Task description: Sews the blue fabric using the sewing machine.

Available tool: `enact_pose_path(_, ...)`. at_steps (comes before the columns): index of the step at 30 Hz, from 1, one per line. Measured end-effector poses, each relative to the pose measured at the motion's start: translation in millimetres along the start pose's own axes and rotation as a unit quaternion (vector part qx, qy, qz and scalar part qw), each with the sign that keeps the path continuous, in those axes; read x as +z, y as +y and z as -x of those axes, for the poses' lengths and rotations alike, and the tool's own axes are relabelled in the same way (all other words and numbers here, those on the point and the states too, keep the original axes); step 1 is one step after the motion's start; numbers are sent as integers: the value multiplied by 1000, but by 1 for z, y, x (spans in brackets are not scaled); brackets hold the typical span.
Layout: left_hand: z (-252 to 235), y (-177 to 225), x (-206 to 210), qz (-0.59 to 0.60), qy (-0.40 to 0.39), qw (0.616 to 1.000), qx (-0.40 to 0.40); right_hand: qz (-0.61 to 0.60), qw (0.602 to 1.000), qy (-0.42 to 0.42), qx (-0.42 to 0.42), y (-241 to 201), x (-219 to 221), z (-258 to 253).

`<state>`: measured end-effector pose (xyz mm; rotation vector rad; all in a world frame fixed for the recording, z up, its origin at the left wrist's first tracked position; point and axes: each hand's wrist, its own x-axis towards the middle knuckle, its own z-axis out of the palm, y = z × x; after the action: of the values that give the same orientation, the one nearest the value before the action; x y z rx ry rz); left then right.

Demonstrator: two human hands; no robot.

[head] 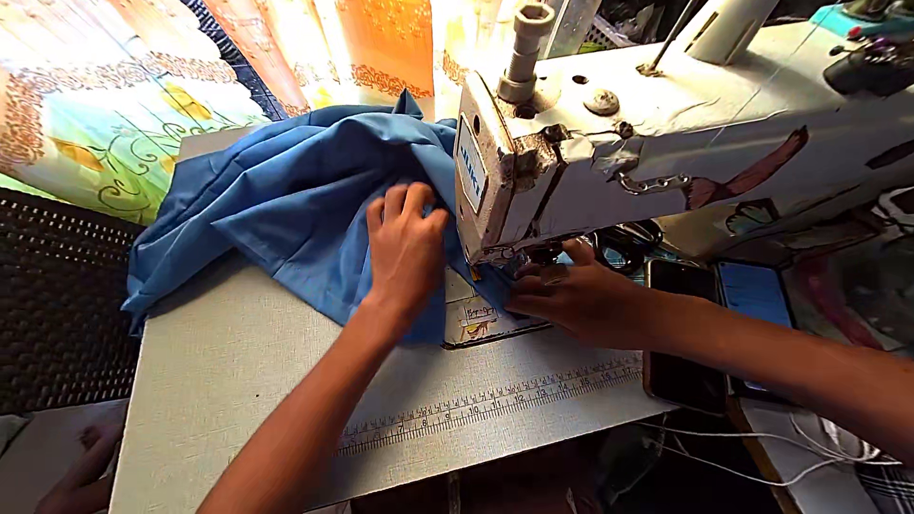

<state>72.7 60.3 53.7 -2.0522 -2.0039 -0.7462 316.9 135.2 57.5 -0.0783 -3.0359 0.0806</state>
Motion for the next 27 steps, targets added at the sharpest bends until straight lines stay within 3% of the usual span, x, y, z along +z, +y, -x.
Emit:
enact_pose_path(5, 49, 4, 23, 103, -81, 989, -69, -60, 998, 17, 9, -5, 14, 0)
enact_pose_path(10, 47, 1, 27, 71, -148, 985, -49, -73, 994, -12, 85, -35, 13, -4)
enact_pose_path(14, 41, -2, 22, 59, -188, 980, -33, -72, 994, -5, 81, -31, 11, 1)
enact_pose_path(19, 43, -2, 23, 46, -193, 980, -30, -25, 995, 50, 82, -36, 21, 10)
enact_pose_path(27, 41, -4, 23, 48, -204, 978, -27, -16, 991, 66, 114, -46, 30, 14)
